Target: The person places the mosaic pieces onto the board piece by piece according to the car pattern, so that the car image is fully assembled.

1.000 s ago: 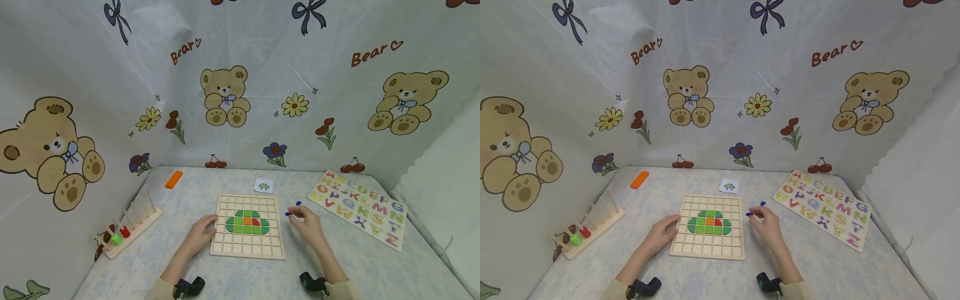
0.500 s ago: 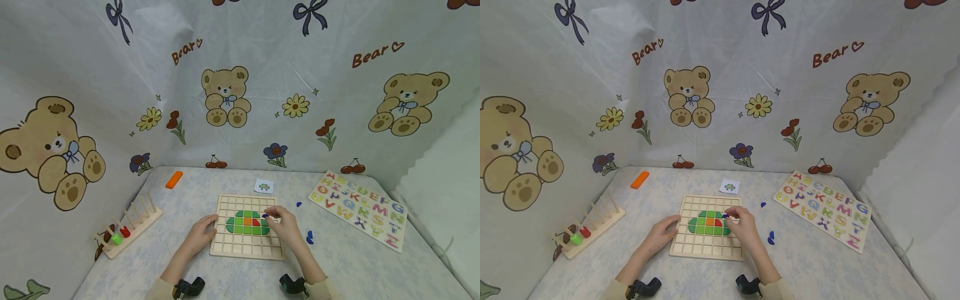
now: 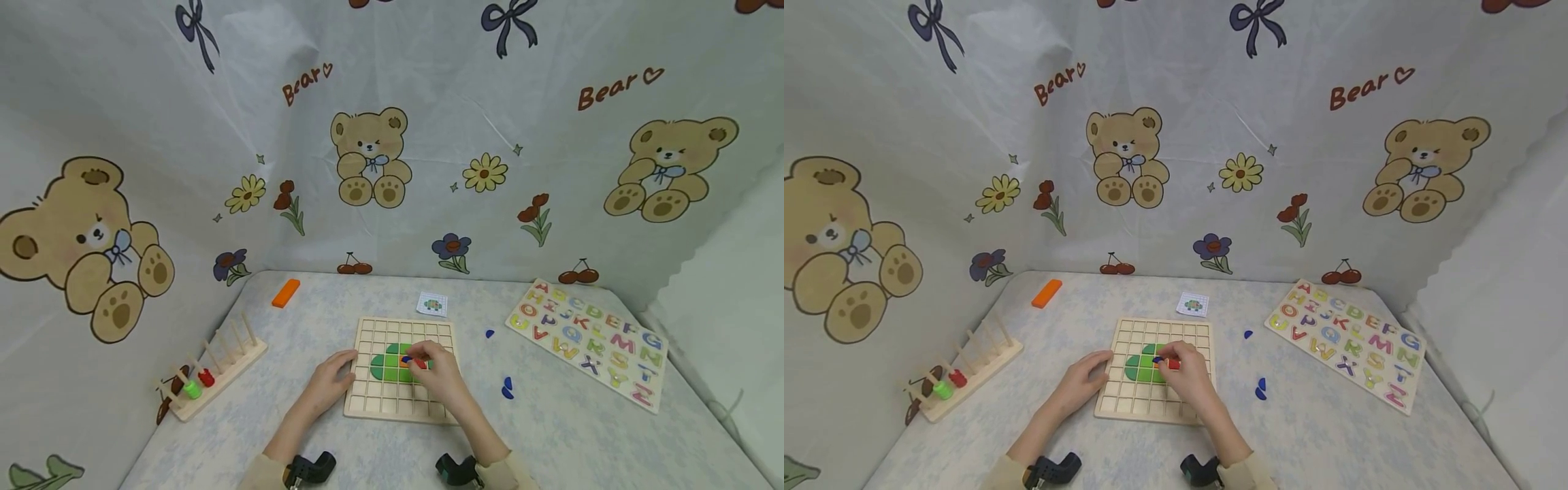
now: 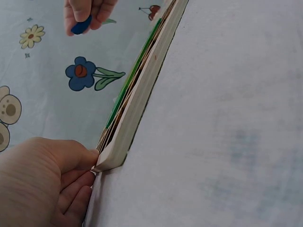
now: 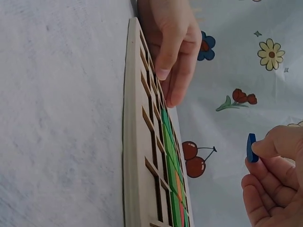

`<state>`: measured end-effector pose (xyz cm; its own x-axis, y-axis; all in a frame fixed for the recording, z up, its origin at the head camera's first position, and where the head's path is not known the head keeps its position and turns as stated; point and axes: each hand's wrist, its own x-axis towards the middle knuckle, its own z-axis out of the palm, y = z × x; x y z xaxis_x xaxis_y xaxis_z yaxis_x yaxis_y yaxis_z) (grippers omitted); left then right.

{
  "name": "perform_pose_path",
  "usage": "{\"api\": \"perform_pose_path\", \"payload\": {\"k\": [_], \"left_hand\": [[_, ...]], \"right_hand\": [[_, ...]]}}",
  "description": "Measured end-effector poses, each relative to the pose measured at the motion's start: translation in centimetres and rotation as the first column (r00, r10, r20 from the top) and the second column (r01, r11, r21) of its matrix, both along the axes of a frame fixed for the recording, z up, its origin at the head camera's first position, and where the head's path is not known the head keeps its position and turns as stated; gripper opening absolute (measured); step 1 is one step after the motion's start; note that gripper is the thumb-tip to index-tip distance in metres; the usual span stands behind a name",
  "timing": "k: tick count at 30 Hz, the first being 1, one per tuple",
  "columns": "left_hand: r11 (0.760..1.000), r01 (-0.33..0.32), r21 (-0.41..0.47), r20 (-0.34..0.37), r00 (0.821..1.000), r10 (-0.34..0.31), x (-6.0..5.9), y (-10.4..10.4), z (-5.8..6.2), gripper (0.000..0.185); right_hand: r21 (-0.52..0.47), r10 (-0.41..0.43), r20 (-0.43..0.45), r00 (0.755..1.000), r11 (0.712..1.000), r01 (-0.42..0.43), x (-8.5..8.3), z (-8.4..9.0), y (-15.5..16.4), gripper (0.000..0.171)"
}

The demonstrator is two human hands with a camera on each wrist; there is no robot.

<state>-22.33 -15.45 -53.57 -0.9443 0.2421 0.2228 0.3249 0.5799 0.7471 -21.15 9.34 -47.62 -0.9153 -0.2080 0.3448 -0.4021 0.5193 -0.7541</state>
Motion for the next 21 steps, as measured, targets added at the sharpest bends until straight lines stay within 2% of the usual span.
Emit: {"api": "perform_pose_path", "payload": {"k": [8,16,21], "left_hand": [[1.0,0.002,0.013,-0.003,1.0,-0.002,0.1,0.0,0.0,0.043],[1.0,-0.001,0.012,-0.001,1.0,0.001,0.1,0.0,-0.1,0.043],[1.0,0.0,0.012,-0.001,1.0,0.0,0.1,0.0,-0.1,0.043]], "right_hand": [[0.03,0.051,-0.017,0.999,0.998,-0.051,0.2,-1.2,-0.9,0.014],[0.039,0.092,0.017,0.996,0.995,-0.093,0.6,-2.2,-1.8,0.012],[0.059,0.107,-0.012,0.994,0.993,-0.106,0.7,-3.0,-2.2,0.012]]}}
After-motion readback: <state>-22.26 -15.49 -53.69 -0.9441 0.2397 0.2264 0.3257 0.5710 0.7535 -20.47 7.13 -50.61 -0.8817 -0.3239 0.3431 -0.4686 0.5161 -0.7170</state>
